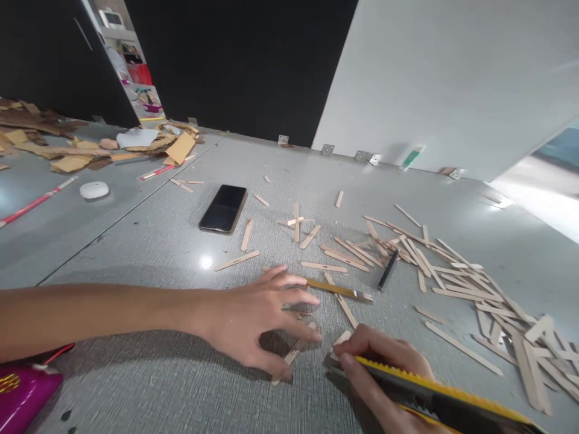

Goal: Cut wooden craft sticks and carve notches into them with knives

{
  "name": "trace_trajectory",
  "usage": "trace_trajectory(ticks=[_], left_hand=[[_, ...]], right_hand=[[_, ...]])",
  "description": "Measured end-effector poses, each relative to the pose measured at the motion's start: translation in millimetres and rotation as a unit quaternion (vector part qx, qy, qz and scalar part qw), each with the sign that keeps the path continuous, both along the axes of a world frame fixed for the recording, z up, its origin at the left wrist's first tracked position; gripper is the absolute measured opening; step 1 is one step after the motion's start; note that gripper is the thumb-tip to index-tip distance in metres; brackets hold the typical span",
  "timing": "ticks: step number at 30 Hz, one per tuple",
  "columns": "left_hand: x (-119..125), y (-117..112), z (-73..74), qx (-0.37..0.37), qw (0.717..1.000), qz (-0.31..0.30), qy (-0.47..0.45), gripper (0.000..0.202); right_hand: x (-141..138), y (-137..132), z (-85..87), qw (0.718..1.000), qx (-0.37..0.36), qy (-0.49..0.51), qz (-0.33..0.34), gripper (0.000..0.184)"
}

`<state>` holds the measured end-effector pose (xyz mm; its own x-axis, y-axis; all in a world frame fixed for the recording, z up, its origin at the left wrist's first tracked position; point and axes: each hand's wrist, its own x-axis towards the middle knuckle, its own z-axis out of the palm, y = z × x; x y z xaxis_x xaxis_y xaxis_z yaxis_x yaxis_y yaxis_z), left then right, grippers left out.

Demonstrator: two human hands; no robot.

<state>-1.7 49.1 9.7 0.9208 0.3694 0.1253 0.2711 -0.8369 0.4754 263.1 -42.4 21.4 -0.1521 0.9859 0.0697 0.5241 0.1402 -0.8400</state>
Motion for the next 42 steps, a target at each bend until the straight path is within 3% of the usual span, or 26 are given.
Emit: trace_trajectory(ticks=[3, 6, 9, 13, 18, 34, 42], left_hand=[[2, 0, -7.6, -0.023, 0.999, 0.012, -0.028, 0.070], [2, 2, -15.0, -0.014, 0.997, 0.035, -0.066, 0.087], [2, 2, -18.5, 0.011, 0.997, 0.037, -0.073, 0.080], [2, 0, -16.1, 0.005, 0.998, 0.030, -0.055, 0.074], [2, 1, -10.8, -0.001, 0.999, 0.028, -0.036, 0.073], [1, 1, -8.2, 0.001, 0.999, 0.025, -0.021, 0.068], [1, 1, -11.2, -0.032, 0.999, 0.022, -0.036, 0.061]], right_hand=[[-9, 4, 9.6, 0.997, 0.006, -0.049, 0.052, 0.023], [-18, 13, 12.4, 0.993, -0.040, 0.005, 0.108, 0.019], [-21, 23, 6.9, 0.985, -0.049, 0.007, 0.166, 0.024], [-20, 28, -4.6, 0.985, -0.036, -0.035, 0.162, 0.034], [-20, 29, -11.3, 0.983, -0.020, -0.043, 0.179, 0.029], [-30, 36, -0.9, 0.975, 0.022, -0.085, 0.206, 0.032], [-21, 44, -8.5, 0.961, 0.018, -0.087, 0.263, 0.026]])
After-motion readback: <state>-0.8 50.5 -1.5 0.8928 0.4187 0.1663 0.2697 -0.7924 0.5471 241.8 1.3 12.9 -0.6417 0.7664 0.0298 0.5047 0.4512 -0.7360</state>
